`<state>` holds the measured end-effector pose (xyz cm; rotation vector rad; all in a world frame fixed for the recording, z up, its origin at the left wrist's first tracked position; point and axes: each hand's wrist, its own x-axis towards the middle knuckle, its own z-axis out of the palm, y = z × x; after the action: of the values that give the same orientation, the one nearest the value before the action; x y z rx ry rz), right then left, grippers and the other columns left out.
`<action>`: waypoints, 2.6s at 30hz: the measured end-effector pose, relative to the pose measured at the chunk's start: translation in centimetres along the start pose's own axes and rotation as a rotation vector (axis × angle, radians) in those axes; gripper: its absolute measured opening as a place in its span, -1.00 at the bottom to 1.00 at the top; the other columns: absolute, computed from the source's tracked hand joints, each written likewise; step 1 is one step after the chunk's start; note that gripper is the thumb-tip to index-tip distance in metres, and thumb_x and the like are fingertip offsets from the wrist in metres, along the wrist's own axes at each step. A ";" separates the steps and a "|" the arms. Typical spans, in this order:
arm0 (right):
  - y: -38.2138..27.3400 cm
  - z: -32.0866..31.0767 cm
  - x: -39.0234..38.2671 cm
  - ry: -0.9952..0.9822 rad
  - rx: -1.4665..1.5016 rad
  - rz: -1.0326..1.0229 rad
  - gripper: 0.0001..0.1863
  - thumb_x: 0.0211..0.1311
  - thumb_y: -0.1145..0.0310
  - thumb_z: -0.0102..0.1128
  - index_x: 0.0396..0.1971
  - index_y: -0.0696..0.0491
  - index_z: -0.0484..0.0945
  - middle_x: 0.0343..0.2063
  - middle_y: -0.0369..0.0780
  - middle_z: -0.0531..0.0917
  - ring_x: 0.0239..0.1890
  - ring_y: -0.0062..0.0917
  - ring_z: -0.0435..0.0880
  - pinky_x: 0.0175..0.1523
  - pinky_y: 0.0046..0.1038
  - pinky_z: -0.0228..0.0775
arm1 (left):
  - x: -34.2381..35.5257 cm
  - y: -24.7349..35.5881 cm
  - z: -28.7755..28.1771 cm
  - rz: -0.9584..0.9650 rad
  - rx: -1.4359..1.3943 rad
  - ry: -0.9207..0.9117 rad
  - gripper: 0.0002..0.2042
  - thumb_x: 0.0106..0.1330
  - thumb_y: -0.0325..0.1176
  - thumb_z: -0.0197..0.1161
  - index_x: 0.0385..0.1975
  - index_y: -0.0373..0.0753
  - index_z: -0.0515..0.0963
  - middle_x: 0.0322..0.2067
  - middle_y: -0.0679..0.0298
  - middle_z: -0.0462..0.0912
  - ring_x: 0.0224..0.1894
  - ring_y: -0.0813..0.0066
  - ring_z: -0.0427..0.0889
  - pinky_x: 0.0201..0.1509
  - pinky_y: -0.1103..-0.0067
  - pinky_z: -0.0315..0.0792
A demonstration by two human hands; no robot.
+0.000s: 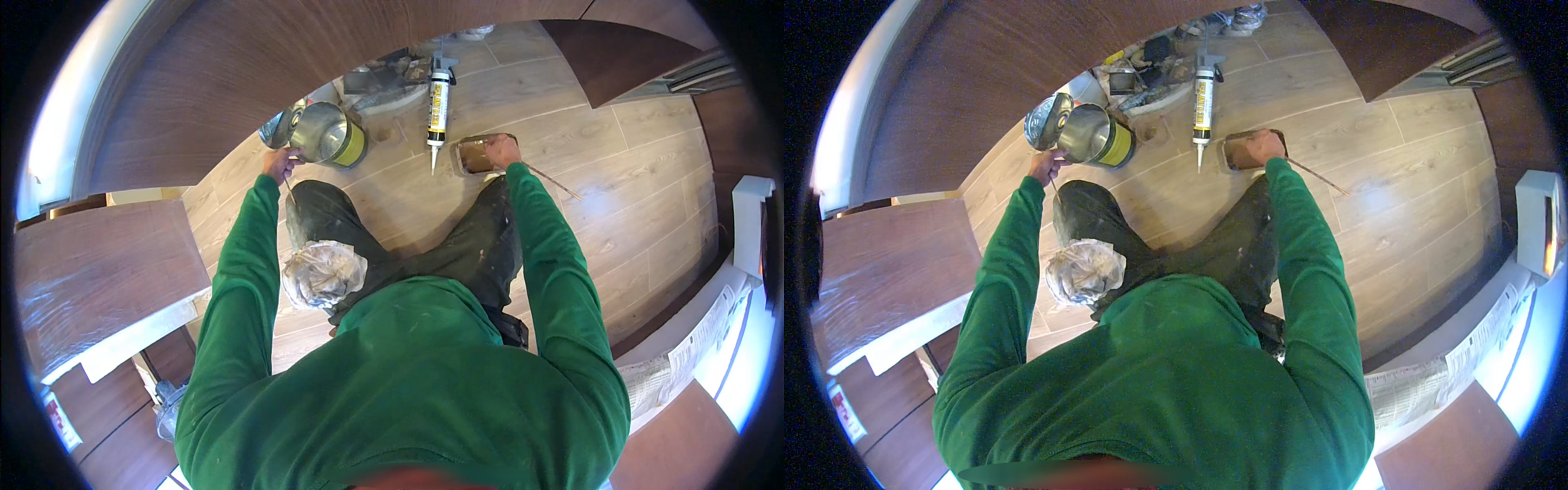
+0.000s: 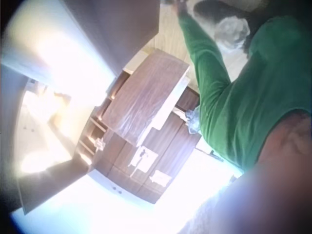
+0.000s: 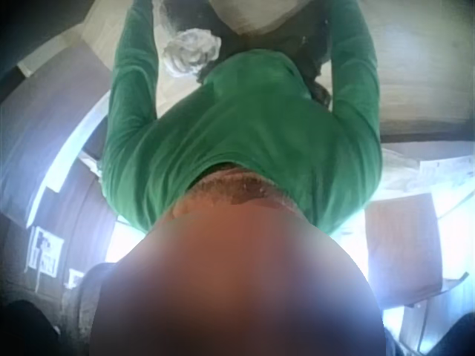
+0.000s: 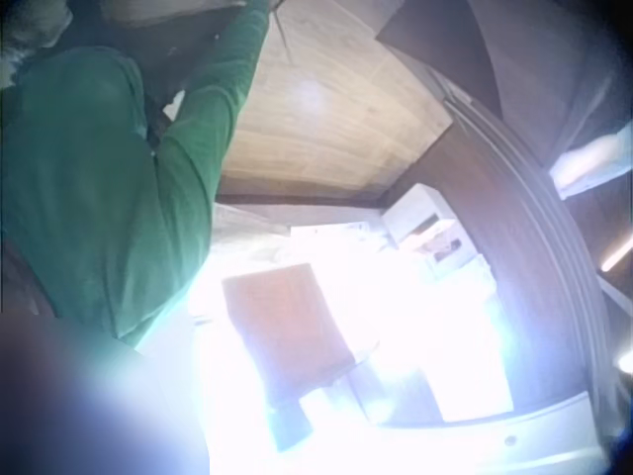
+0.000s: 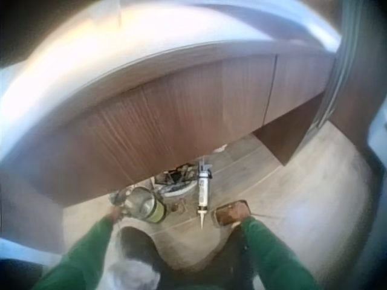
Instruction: The person scrapes a wooden surface with a putty knife and wipes it with a cloth. Then the person sits on the floor, opens a paint can, pours paint into a tray, and stirs it with a brush.
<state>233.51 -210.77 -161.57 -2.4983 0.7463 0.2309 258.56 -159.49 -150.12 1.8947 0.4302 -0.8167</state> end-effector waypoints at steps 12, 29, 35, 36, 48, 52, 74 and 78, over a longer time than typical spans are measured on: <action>0.8 0.1 1.3 -0.076 -0.025 -0.139 -0.55 0.17 -0.05 0.15 -0.16 0.00 0.69 -0.10 -0.07 0.68 -0.08 -0.15 0.67 0.07 -0.20 0.50 | 0.6 1.0 -4.6 0.416 0.017 0.640 -0.69 0.10 -0.38 0.18 -0.14 -0.26 0.67 -0.39 0.29 0.67 -0.58 0.64 0.38 -0.60 0.61 0.20; 2.8 3.3 1.8 -0.066 0.891 -0.033 -0.70 0.15 0.13 0.21 -0.41 0.06 0.72 -0.52 -0.18 0.72 -0.41 -0.48 0.68 -0.26 -0.44 0.50 | -12.8 2.1 8.1 0.702 0.772 0.527 -0.27 0.04 0.11 0.31 0.14 -0.33 0.50 -0.42 -0.14 0.69 -0.29 0.01 0.72 -0.16 0.30 0.56; 3.8 4.7 2.4 0.032 0.309 -0.132 -0.60 0.22 -0.01 0.09 -0.31 0.03 0.66 -0.38 -0.06 0.70 -0.31 -0.21 0.69 -0.20 -0.23 0.50 | -13.2 0.2 13.1 0.756 1.028 0.458 -0.22 0.19 0.06 0.20 0.25 -0.48 0.28 -0.32 -0.20 0.67 -0.40 0.00 0.71 -0.32 0.22 0.56; 3.9 5.0 2.6 0.045 0.354 -0.068 -0.59 0.23 -0.03 0.06 -0.31 0.02 0.66 -0.37 -0.06 0.70 -0.28 -0.16 0.68 -0.18 -0.19 0.50 | -13.2 0.2 13.9 0.789 1.064 0.468 -0.23 0.20 0.05 0.19 0.23 -0.52 0.28 -0.25 -0.22 0.65 -0.40 -0.01 0.71 -0.32 0.23 0.57; 5.5 5.8 3.6 0.046 0.268 -0.412 -0.72 0.20 0.24 0.14 -0.40 0.18 0.64 -0.45 -0.24 0.74 -0.38 -0.52 0.69 -0.22 -0.51 0.53 | -7.6 -1.5 18.9 0.741 1.293 0.335 -0.54 0.21 -0.27 0.20 -0.01 -0.50 0.41 -0.20 -0.20 0.60 -0.31 -0.05 0.70 -0.27 0.23 0.59; 2.4 2.3 1.4 -0.039 0.534 0.084 -0.67 0.12 0.12 0.12 -0.46 0.07 0.71 -0.41 -0.30 0.75 -0.28 -0.37 0.71 -0.16 -0.36 0.49 | -5.3 -1.2 17.8 0.731 1.388 0.236 -0.69 0.19 -0.41 0.16 -0.09 -0.42 0.50 -0.26 -0.14 0.63 -0.32 -0.01 0.70 -0.26 0.24 0.59; 3.4 1.9 1.7 -0.131 0.431 -0.162 -0.76 0.11 0.37 0.09 -0.43 0.12 0.73 -0.44 -0.22 0.77 -0.35 -0.50 0.74 -0.15 -0.49 0.56 | -9.9 1.6 8.3 0.941 1.283 0.405 -0.38 0.13 -0.16 0.25 0.28 -0.05 0.36 0.04 0.05 0.58 -0.23 0.03 0.70 -0.15 0.22 0.57; 3.9 1.2 1.0 -0.093 0.477 -0.102 -0.73 0.11 0.27 0.12 -0.33 0.10 0.71 -0.41 -0.22 0.77 -0.29 -0.47 0.73 -0.09 -0.47 0.55 | -15.4 3.0 7.7 0.792 1.146 0.398 -0.49 0.15 -0.06 0.28 0.12 -0.10 0.54 -0.25 0.06 0.71 -0.26 0.05 0.70 -0.15 0.25 0.57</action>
<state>232.12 -213.37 -164.59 -2.0501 0.5564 0.1145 246.78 -166.82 -139.49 2.9537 -0.7207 -0.0728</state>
